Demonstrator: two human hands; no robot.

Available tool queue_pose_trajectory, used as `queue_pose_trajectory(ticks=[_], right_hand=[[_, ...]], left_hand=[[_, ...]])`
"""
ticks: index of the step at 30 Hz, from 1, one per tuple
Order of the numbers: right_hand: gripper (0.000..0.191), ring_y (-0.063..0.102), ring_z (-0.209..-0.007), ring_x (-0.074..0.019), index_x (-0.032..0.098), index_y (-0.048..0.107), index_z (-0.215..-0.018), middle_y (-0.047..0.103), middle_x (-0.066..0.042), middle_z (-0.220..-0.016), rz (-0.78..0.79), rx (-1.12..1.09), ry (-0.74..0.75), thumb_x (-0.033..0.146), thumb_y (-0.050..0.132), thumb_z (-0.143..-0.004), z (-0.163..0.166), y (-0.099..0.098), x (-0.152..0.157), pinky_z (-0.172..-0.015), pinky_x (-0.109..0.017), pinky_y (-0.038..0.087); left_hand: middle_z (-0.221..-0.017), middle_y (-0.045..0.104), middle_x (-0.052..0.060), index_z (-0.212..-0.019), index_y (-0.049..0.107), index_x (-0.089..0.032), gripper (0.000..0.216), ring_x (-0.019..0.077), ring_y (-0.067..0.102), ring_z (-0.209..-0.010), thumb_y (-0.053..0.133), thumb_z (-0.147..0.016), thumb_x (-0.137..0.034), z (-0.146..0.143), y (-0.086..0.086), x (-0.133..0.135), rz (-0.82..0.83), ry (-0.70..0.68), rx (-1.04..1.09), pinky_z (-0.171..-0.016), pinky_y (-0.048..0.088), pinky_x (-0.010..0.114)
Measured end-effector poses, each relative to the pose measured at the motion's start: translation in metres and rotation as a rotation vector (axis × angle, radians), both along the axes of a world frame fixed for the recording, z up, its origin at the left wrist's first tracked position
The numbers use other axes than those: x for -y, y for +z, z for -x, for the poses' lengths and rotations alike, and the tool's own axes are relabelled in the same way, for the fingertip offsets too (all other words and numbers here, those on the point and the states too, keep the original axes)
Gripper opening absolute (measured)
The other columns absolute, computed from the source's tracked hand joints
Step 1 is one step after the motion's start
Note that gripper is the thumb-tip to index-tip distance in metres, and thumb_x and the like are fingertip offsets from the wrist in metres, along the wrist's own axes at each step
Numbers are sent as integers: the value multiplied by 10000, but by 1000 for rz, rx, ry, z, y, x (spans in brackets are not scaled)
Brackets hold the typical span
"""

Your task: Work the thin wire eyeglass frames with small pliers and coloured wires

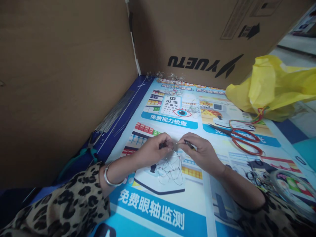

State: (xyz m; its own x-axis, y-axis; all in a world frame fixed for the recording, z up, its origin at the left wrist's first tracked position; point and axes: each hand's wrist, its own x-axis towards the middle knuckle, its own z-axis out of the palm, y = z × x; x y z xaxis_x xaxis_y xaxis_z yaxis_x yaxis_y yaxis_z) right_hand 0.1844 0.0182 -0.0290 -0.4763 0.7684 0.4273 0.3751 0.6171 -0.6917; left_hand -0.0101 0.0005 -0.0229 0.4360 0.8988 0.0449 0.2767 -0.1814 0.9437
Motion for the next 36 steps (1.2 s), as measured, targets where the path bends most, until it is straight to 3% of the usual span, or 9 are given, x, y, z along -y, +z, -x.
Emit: queue_pose_trajectory(ticks=[12,25,31,36], right_hand=[[69,565,-693,-133,189,604,-790,594,-27,-738,-13,-6,1,225,560,-828,0,0,-1,-625,-249,457],[72,568,-700,-137,206,624,-832,608,-31,-751,-6,-23,32,227,556,-831,4,1,3,-618,-251,467],[82,568,-701,-145,204,616,-803,607,-34,-738,7,-29,12,251,555,-832,4,2,3,-623,-262,467],[109,568,-699,-148,197,612,-781,601,-34,-747,33,-25,-26,265,547,-836,3,3,3,-628,-265,461]], left_hand=[[-768,547,-9,-804,517,-155,70,101,500,-730,490,-771,-100,-1,2,-1,16,5,4,-679,392,235],[-704,530,-27,-765,513,-166,112,88,476,-636,472,-704,-81,-1,-2,-1,-82,44,-95,-601,382,214],[-790,582,16,-689,587,-166,178,138,541,-801,472,-679,-31,-2,-3,-4,-219,60,-146,-735,423,268],[-862,565,37,-655,599,-154,136,156,541,-871,511,-701,-62,-2,0,-5,-210,58,-160,-779,433,283]])
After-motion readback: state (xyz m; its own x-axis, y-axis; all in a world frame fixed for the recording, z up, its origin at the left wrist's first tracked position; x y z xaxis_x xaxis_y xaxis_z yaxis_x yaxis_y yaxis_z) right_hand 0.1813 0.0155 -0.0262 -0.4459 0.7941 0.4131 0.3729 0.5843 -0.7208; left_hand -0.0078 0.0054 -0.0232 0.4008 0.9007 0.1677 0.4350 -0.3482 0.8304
